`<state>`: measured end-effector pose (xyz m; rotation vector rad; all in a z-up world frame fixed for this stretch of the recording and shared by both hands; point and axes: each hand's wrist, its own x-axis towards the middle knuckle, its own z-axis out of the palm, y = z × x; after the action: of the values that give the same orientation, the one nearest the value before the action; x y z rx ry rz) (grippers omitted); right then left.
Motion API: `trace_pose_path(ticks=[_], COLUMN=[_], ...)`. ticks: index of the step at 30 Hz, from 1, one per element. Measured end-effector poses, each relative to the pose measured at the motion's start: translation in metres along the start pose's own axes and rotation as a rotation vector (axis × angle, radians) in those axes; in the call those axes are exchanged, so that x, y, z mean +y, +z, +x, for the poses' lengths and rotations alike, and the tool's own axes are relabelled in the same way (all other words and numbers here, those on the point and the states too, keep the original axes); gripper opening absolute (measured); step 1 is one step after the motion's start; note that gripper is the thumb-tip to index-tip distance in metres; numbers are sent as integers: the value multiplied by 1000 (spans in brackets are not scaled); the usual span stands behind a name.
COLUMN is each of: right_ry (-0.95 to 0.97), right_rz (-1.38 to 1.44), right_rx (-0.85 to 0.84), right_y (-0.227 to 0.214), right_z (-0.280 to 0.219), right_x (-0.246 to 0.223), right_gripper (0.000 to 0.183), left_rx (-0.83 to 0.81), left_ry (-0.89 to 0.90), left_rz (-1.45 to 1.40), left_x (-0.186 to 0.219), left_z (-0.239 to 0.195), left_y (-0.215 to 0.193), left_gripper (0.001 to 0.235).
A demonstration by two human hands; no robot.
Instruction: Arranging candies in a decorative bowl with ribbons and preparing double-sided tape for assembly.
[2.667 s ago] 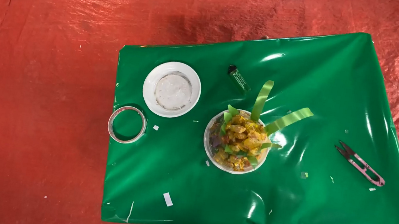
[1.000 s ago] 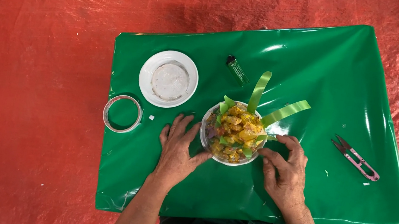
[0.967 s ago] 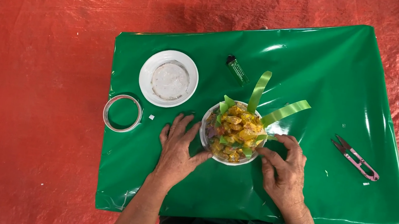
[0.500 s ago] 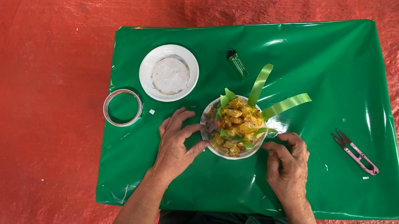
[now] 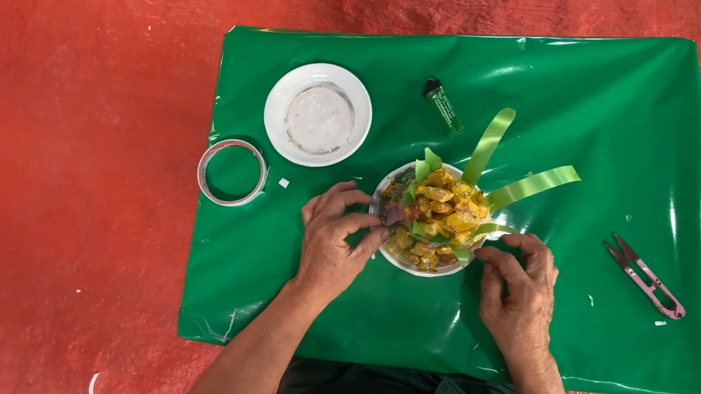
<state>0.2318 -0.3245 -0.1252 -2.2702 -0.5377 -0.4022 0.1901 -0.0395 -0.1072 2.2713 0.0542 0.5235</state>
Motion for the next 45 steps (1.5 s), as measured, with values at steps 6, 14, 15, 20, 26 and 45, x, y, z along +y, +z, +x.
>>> trace_pose_path(ticks=[6, 14, 15, 20, 26, 45], right_ry=[15, 17, 18, 10, 13, -246], right_rz=[3, 27, 37, 54, 4, 72], right_rx=[1, -10, 0, -8, -73, 53], right_y=[-1, -4, -5, -5, -12, -2], right_z=[1, 4, 4, 3, 7, 3], right_x=[-3, -8, -10, -7, -18, -16], right_gripper=[19, 22, 22, 23, 23, 25], left_rx=[-28, 107, 144, 357, 1000, -205], left_ry=[-24, 23, 41, 48, 202, -1], left_rz=[-50, 5, -5, -163, -214, -88], left_x=[10, 7, 6, -13, -23, 69], left_z=[3, 6, 8, 9, -7, -10], left_y=[-4, -21, -27, -77, -141, -22], left_gripper=[11, 12, 12, 36, 55, 82])
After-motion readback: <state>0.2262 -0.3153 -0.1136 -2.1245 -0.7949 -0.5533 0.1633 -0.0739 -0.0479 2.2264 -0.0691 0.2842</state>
